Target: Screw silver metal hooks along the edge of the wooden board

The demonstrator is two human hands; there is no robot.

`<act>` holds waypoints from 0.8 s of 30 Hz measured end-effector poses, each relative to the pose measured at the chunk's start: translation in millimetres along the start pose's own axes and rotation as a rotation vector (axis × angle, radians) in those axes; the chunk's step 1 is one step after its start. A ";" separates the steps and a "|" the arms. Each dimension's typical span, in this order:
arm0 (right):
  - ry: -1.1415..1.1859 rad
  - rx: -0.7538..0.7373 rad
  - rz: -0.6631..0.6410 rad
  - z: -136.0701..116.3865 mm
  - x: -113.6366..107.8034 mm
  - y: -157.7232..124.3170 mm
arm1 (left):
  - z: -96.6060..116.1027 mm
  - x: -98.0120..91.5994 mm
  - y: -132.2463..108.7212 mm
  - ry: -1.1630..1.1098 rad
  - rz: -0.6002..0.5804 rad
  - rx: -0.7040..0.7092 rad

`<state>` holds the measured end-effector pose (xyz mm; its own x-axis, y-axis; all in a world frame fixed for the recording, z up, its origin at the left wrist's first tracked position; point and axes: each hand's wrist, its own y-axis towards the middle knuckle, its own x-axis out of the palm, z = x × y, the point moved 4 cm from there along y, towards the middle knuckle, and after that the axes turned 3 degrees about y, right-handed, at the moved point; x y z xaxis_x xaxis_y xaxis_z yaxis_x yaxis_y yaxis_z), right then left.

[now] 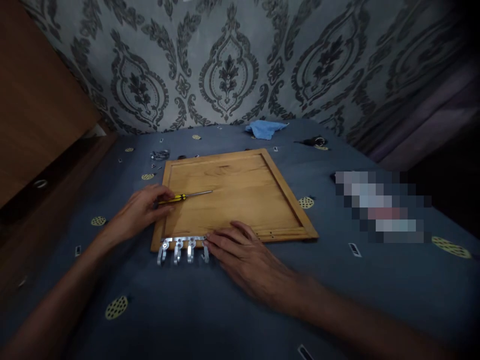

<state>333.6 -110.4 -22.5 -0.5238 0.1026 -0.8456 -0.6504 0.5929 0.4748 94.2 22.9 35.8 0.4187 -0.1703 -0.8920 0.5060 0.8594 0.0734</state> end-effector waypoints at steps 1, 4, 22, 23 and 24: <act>0.000 0.001 -0.006 0.0 0.3 -0.1 | -0.6 1.1 -0.2 0.025 0.012 -0.001; -0.004 0.007 -0.006 -0.5 0.6 0.0 | -2.3 3.9 -0.6 0.104 0.059 -0.018; 0.012 -0.021 -0.051 -3.1 -10.4 5.6 | 57.5 -71.4 -6.4 -0.468 0.751 0.166; 0.015 -0.014 -0.049 -2.8 -10.2 5.7 | 69.4 -73.8 -7.8 -0.495 0.760 0.203; 0.018 -0.013 -0.045 -2.7 -10.0 5.7 | 80.5 -74.3 -9.6 -0.502 0.755 0.221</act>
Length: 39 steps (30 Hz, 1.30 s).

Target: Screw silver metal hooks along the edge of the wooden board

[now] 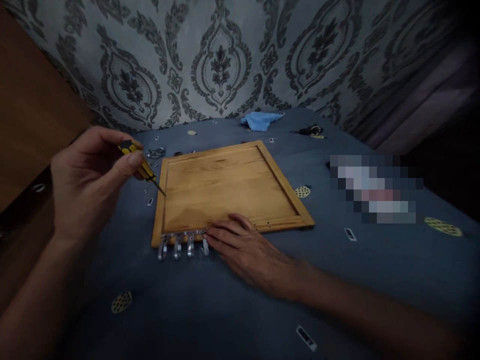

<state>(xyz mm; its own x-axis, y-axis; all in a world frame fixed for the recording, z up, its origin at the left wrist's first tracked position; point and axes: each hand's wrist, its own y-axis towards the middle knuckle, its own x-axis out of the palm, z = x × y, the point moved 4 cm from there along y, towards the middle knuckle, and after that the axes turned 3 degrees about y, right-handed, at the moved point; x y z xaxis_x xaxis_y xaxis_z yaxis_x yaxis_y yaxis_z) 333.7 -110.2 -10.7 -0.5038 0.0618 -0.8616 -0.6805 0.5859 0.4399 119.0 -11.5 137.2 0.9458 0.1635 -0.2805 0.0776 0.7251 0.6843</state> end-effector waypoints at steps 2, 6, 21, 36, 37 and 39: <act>0.004 -0.007 0.007 0.1 0.3 -0.1 | 16.0 8.7 -5.9 0.005 -0.031 0.004; 0.016 -0.012 0.023 0.1 -0.4 -0.3 | 26.8 24.4 -25.4 0.023 -0.118 0.002; 0.033 0.038 -0.046 -0.7 -0.6 0.5 | 17.1 42.4 -43.8 0.079 -0.277 0.039; 0.034 0.017 -0.013 -1.6 -1.3 0.9 | 15.6 45.1 -43.9 0.066 -0.292 0.040; 0.031 0.017 -0.018 -1.5 -1.3 0.9 | 15.4 45.0 -43.7 0.069 -0.295 0.039; 0.028 0.016 -0.027 -1.3 -1.2 0.9 | 14.7 44.6 -43.2 0.071 -0.302 0.033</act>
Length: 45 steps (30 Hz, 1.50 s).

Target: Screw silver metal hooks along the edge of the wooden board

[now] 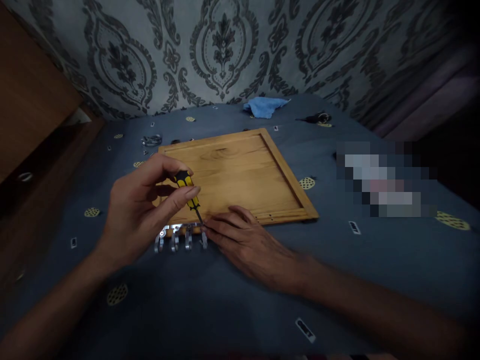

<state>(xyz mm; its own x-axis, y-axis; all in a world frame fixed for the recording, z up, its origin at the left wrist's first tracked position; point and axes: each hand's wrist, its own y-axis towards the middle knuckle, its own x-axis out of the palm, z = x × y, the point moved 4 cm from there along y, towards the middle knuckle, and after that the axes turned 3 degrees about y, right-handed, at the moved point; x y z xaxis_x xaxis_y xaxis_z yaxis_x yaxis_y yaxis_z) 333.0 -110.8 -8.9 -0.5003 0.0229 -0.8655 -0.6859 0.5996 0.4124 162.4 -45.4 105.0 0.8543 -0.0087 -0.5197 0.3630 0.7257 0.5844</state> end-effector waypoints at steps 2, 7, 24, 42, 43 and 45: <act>0.001 0.001 -0.004 0.2 0.1 -0.1 | -1.4 -0.6 0.0 -0.001 -0.010 -0.015; -0.010 0.009 -0.002 0.3 0.6 -0.4 | -1.4 -1.9 0.5 -0.002 -0.064 -0.008; -0.021 0.016 -0.060 -0.8 -0.9 0.9 | 1.2 -6.7 1.5 0.039 -0.141 0.001; 0.024 0.038 -0.086 1.6 1.6 -0.7 | 0.8 -7.5 2.9 0.027 -0.159 -0.011; 0.025 0.035 -0.086 1.5 1.3 -0.5 | 0.7 -7.5 3.2 0.028 -0.161 -0.015; 0.023 0.032 -0.081 1.3 0.4 0.0 | -0.1 -7.7 3.3 0.026 -0.163 -0.020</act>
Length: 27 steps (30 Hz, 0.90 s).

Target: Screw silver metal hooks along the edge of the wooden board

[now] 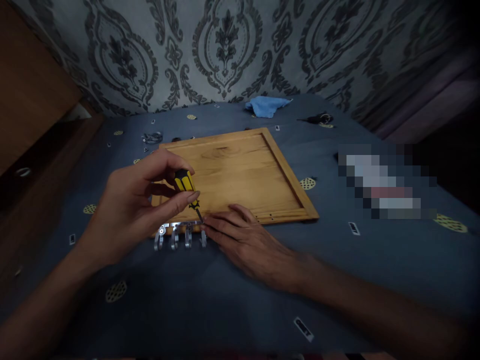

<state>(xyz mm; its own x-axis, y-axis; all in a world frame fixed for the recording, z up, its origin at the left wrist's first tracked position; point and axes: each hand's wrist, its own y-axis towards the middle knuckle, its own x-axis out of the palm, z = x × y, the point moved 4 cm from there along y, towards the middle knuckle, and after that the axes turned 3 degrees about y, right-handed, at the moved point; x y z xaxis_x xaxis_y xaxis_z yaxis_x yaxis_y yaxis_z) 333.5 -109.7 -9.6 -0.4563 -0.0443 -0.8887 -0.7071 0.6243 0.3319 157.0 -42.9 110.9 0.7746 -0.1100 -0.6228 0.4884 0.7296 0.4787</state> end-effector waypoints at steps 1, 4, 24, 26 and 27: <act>-0.002 -0.001 0.004 -0.1 -0.5 0.2 | -0.4 -0.1 -0.2 -0.004 0.000 0.001; -0.007 -0.002 0.007 -0.2 -0.8 0.7 | -0.8 -0.3 -1.4 -0.013 0.003 0.004; -0.016 -0.004 0.003 -0.3 0.1 -0.2 | 6.3 -3.3 -3.5 0.216 -0.117 -0.015; -0.015 -0.004 0.009 0.1 0.7 -0.1 | 6.1 -3.1 -3.4 0.239 -0.105 0.031; -0.016 -0.004 0.012 0.1 0.9 0.0 | 6.3 -3.2 -3.4 0.236 -0.099 0.041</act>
<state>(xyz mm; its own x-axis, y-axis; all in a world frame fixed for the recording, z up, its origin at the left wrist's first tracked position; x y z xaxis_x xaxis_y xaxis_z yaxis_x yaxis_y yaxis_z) 333.2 -109.7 -10.4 -0.4559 -0.0246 -0.8897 -0.7041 0.6214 0.3436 155.3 -49.3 115.1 0.6090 -0.0152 -0.7931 0.5772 0.6943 0.4299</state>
